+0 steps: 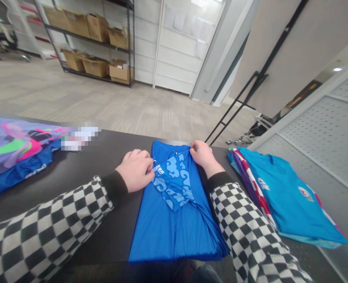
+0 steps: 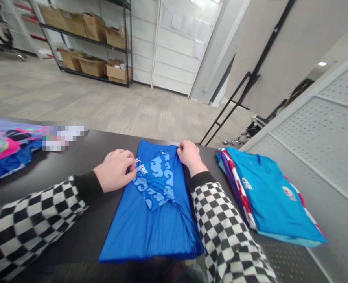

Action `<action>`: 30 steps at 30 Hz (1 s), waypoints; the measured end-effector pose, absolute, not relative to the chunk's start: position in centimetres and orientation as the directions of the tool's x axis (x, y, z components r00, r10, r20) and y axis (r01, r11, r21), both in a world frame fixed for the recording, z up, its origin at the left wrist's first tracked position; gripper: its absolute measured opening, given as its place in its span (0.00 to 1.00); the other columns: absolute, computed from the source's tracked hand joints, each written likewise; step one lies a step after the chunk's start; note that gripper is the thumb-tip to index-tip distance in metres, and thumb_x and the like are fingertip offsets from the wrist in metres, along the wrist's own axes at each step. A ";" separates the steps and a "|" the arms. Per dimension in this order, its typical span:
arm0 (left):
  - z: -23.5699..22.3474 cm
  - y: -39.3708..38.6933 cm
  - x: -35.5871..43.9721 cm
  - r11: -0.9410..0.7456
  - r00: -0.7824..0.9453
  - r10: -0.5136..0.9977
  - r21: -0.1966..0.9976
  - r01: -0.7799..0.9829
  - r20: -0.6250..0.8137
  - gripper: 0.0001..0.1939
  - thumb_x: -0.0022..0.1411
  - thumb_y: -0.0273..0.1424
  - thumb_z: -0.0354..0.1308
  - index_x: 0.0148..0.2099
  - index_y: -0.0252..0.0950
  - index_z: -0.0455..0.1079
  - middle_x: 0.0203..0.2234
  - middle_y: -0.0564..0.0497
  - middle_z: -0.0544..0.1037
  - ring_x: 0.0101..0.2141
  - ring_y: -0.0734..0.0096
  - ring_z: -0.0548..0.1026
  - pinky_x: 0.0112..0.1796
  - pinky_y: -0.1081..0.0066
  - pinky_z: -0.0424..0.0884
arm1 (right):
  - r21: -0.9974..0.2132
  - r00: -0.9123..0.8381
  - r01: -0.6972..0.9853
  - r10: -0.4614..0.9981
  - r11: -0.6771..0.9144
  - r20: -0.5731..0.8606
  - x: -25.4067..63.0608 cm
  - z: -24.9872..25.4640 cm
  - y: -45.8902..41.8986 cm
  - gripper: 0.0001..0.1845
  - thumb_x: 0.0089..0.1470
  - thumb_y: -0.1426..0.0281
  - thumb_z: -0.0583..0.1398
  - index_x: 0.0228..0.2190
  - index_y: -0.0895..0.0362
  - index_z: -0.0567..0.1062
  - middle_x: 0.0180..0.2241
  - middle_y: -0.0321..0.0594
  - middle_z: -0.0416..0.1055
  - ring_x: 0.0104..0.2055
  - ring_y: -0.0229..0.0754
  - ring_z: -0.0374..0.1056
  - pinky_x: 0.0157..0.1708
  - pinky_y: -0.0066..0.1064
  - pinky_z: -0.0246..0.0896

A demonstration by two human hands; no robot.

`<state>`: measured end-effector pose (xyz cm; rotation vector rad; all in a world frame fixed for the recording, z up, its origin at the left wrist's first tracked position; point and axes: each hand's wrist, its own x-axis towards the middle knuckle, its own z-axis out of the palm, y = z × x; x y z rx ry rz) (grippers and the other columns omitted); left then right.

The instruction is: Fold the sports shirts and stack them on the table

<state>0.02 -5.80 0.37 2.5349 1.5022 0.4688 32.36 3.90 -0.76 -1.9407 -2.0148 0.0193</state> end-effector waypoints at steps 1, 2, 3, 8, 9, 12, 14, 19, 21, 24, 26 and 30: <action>0.4 -5.9 0.1 -0.481 0.444 0.876 0.275 0.833 0.187 0.10 0.66 0.34 0.59 0.31 0.40 0.70 0.42 0.44 0.79 0.49 0.47 0.72 0.52 0.48 0.68 | -0.269 -0.050 0.956 0.967 0.120 0.251 32.5 -0.7 3.7 0.09 0.63 0.73 0.61 0.40 0.51 0.82 0.54 0.46 0.82 0.62 0.54 0.74 0.65 0.50 0.67; 0.5 -6.0 0.1 -0.475 0.440 0.879 0.263 0.840 0.184 0.10 0.66 0.34 0.58 0.31 0.40 0.70 0.42 0.43 0.79 0.48 0.47 0.72 0.52 0.48 0.68 | -0.304 -0.110 0.933 0.958 0.191 0.265 32.7 -0.7 3.5 0.12 0.63 0.73 0.60 0.44 0.52 0.83 0.58 0.47 0.81 0.66 0.53 0.73 0.68 0.50 0.66; 0.6 -6.0 0.1 -0.467 0.433 0.883 0.253 0.847 0.179 0.10 0.67 0.34 0.57 0.31 0.40 0.70 0.42 0.43 0.79 0.48 0.47 0.73 0.52 0.48 0.68 | -0.342 -0.182 0.900 0.946 0.270 0.267 32.9 -0.7 3.1 0.14 0.64 0.73 0.61 0.47 0.53 0.83 0.62 0.49 0.79 0.68 0.52 0.71 0.70 0.49 0.64; 0.3 -4.9 -0.8 -0.401 0.372 0.913 0.212 0.891 0.167 0.11 0.69 0.37 0.54 0.34 0.40 0.71 0.43 0.42 0.80 0.49 0.45 0.74 0.53 0.47 0.70 | -0.441 -0.418 0.788 0.899 0.428 0.126 33.3 -0.4 1.6 0.22 0.68 0.61 0.65 0.60 0.53 0.81 0.68 0.52 0.74 0.71 0.54 0.70 0.75 0.51 0.58; 0.1 -4.6 -1.1 -0.388 0.359 0.919 0.210 0.897 0.162 0.12 0.69 0.38 0.55 0.34 0.40 0.72 0.44 0.42 0.80 0.50 0.44 0.74 0.53 0.47 0.70 | -0.438 -0.407 0.800 0.907 0.410 0.106 33.3 -0.3 1.5 0.23 0.68 0.61 0.65 0.61 0.52 0.80 0.69 0.52 0.74 0.72 0.55 0.69 0.76 0.54 0.56; 0.1 -4.3 -1.5 -0.378 0.343 0.922 0.221 0.899 0.180 0.13 0.69 0.42 0.56 0.40 0.40 0.76 0.47 0.40 0.81 0.52 0.42 0.75 0.55 0.46 0.71 | -0.413 -0.322 0.853 0.945 0.319 0.064 32.9 -0.3 1.4 0.23 0.71 0.59 0.64 0.63 0.49 0.79 0.72 0.51 0.69 0.76 0.62 0.62 0.76 0.73 0.46; 0.7 -5.0 -1.2 -0.419 0.363 0.899 0.242 0.875 0.245 0.16 0.70 0.44 0.56 0.48 0.39 0.78 0.50 0.38 0.81 0.54 0.40 0.75 0.59 0.44 0.69 | -0.396 -0.279 0.877 0.959 0.272 0.041 32.6 -0.3 1.4 0.24 0.71 0.58 0.64 0.64 0.48 0.78 0.75 0.51 0.65 0.79 0.66 0.55 0.73 0.81 0.40; 4.1 -11.2 3.2 -0.712 0.624 0.702 0.317 0.627 0.343 0.19 0.75 0.40 0.51 0.58 0.39 0.78 0.55 0.39 0.81 0.58 0.45 0.75 0.64 0.48 0.67 | -0.411 -0.304 0.862 0.951 0.298 0.052 32.4 -0.4 1.2 0.23 0.73 0.58 0.63 0.64 0.49 0.76 0.74 0.51 0.66 0.78 0.62 0.57 0.73 0.80 0.41; 5.4 -14.7 6.2 -0.826 0.810 0.540 0.332 0.457 0.229 0.16 0.77 0.36 0.50 0.53 0.43 0.79 0.51 0.43 0.82 0.53 0.50 0.78 0.59 0.51 0.71 | -0.418 -0.318 0.852 0.946 0.315 0.063 32.3 -0.4 1.1 0.22 0.73 0.58 0.63 0.63 0.50 0.77 0.72 0.51 0.69 0.76 0.61 0.60 0.73 0.80 0.42; 5.8 -18.9 10.9 -0.900 0.938 0.342 0.307 0.309 0.059 0.12 0.76 0.31 0.54 0.53 0.43 0.78 0.50 0.44 0.81 0.48 0.52 0.78 0.49 0.53 0.74 | -0.420 -0.318 0.848 0.944 0.322 0.083 32.2 -0.4 1.0 0.21 0.73 0.60 0.64 0.62 0.52 0.77 0.71 0.51 0.70 0.74 0.60 0.63 0.72 0.80 0.42; 5.2 -20.1 13.3 -0.908 0.943 0.333 0.268 0.320 0.003 0.11 0.72 0.28 0.59 0.54 0.41 0.77 0.49 0.43 0.80 0.45 0.52 0.78 0.44 0.54 0.75 | -0.424 -0.317 0.845 0.944 0.325 0.093 32.1 -0.4 1.1 0.20 0.73 0.60 0.64 0.62 0.51 0.77 0.71 0.50 0.71 0.74 0.59 0.63 0.73 0.81 0.41; 4.1 -20.3 15.1 -0.918 0.943 0.324 0.216 0.331 -0.068 0.05 0.70 0.24 0.60 0.44 0.40 0.74 0.40 0.46 0.78 0.40 0.55 0.78 0.37 0.57 0.74 | -0.429 -0.324 0.841 0.942 0.331 0.092 32.0 -0.6 1.3 0.19 0.73 0.60 0.64 0.61 0.50 0.77 0.71 0.49 0.71 0.75 0.60 0.61 0.72 0.82 0.40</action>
